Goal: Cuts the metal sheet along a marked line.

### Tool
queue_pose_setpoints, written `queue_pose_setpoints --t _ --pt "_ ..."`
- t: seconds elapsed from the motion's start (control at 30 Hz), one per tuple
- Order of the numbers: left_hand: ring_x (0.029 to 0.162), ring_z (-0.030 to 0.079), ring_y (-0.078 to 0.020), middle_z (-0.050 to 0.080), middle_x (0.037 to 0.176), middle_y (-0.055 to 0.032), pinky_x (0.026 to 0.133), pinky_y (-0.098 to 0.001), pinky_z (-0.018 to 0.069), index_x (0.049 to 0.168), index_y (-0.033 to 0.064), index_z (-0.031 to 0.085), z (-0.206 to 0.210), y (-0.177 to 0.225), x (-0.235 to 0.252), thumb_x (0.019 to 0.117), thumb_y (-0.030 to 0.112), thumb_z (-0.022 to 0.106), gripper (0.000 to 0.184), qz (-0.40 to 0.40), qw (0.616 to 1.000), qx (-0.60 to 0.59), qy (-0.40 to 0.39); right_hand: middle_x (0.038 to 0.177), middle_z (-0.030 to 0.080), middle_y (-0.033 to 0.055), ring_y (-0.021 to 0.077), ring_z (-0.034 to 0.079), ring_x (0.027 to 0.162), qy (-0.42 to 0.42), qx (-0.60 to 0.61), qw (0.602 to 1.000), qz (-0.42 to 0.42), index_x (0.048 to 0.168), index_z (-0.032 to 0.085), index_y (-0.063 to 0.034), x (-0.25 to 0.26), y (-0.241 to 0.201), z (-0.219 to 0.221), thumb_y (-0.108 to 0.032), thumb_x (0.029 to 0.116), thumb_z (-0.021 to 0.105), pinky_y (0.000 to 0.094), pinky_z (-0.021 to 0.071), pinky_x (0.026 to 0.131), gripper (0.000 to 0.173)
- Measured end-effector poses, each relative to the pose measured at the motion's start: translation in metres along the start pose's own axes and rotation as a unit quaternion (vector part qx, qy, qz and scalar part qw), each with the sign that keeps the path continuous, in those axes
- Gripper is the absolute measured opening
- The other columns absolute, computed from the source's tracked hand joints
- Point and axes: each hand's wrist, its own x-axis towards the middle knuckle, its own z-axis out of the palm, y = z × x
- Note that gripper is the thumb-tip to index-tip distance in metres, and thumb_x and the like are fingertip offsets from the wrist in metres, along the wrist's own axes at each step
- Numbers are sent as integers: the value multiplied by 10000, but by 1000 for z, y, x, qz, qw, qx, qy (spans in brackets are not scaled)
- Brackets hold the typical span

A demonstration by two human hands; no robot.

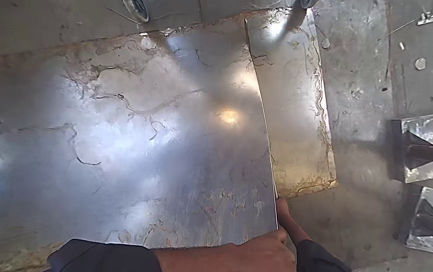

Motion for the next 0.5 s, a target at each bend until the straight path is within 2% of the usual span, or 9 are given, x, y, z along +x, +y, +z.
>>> queue_pose_setpoints --t 0.07,0.27,0.37,0.43,0.5 --pt "878 618 -302 665 775 -86 897 -506 379 696 88 647 0 -4 2 752 347 858 338 2 1000 8 -8 973 703 225 366 695 952 4 -10 1000 4 979 695 29 6 -2 0 -428 986 667 571 534 837 458" --pt "885 623 -306 662 772 -88 902 -507 382 692 91 637 2 -6 5 748 342 863 342 4 1000 10 4 954 706 212 362 700 940 9 -19 1000 3 937 697 12 14 -1 1 -396 969 677 568 542 817 410" --pt "879 619 -309 659 770 -92 900 -506 383 701 85 638 4 -7 9 758 333 858 337 2 1000 14 -1 981 706 215 359 700 960 3 -17 1000 6 978 698 12 10 -3 1 -386 971 677 566 541 832 399" --pt "883 609 -309 657 772 -90 902 -505 375 719 84 658 4 -7 11 772 374 852 353 -2 1000 19 -14 918 685 189 323 687 855 -6 -5 1000 15 977 686 2 6 1 -9 -419 981 667 535 543 772 421" --pt "887 607 -304 657 769 -82 902 -501 370 717 95 659 4 -8 5 773 374 845 340 -3 1000 22 -8 774 624 129 260 622 655 -12 2 1000 7 923 657 -20 10 5 -23 -441 999 638 477 525 636 428"
